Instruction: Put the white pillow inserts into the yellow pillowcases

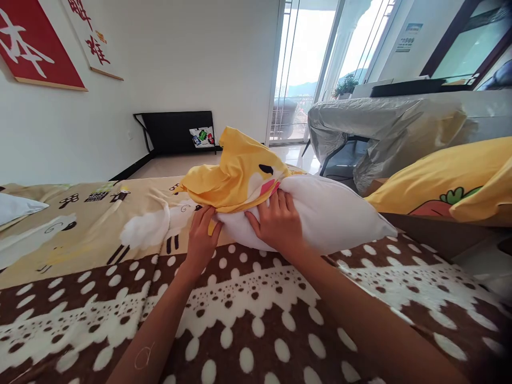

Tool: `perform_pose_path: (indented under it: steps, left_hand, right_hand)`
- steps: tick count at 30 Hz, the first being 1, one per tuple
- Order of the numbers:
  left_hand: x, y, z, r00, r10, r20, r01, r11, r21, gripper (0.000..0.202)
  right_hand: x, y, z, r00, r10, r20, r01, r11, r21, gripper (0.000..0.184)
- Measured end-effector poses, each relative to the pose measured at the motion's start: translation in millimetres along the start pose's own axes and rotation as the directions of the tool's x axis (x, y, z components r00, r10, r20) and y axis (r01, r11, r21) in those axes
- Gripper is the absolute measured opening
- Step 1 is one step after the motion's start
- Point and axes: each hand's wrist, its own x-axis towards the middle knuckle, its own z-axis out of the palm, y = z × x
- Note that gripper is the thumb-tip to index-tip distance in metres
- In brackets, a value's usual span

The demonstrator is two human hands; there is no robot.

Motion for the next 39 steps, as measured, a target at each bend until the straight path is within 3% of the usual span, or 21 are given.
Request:
perform_pose_path:
  steps: [7,10,13,15,17,20,26,32,36,39]
  left_hand:
    - [-11,-7,8.5,0.992,-0.119,-0.040,0.121,0.992,0.043,0.008]
    - [-15,-9,11.7,0.972,-0.228,-0.049,0.230,0.973,0.023,0.015]
    - [-14,-8,13.6,0.957,-0.285,-0.054,0.286,0.958,0.006,0.015]
    - [-12,-5,13.3,0.943,-0.326,-0.060,0.326,0.945,-0.011,0.014]
    - [-9,-1,11.6,0.935,-0.343,-0.090,0.342,0.939,-0.031,0.014]
    - [-7,4,8.8,0.951,-0.263,-0.162,0.261,0.965,-0.035,0.018]
    - [-12,6,11.5,0.978,-0.035,-0.204,0.052,0.995,0.081,0.026]
    - [-20,17,20.0,0.979,0.178,-0.098,-0.160,0.973,0.166,0.027]
    - [-20,18,20.0,0.986,0.167,0.010,-0.165,0.959,0.229,0.015]
    - [-18,18,14.0,0.975,0.223,0.018,-0.222,0.955,0.196,0.008]
  right_hand:
    - [-38,-28,-7,0.987,-0.134,-0.090,0.134,0.991,0.000,0.050]
    - [-60,-35,-21,0.983,-0.169,-0.077,0.171,0.985,0.020,0.052]
    - [-82,-41,-32,0.949,-0.278,-0.150,0.283,0.959,0.017,0.051]
    - [-90,-45,-33,0.924,-0.342,-0.173,0.347,0.938,-0.002,0.048]
    - [-89,-47,-27,0.928,-0.353,-0.121,0.351,0.936,-0.040,0.048]
    - [-71,-47,-12,0.945,-0.324,-0.036,0.318,0.941,-0.114,0.052]
    - [-26,-37,9,0.925,-0.376,-0.049,0.368,0.922,-0.123,0.047]
    - [6,-37,19,0.908,-0.417,0.039,0.419,0.904,-0.085,0.037]
    - [7,-33,27,0.899,-0.435,0.049,0.437,0.899,-0.030,0.035]
    - [-15,-24,32,0.892,-0.451,-0.023,0.451,0.892,0.025,0.034]
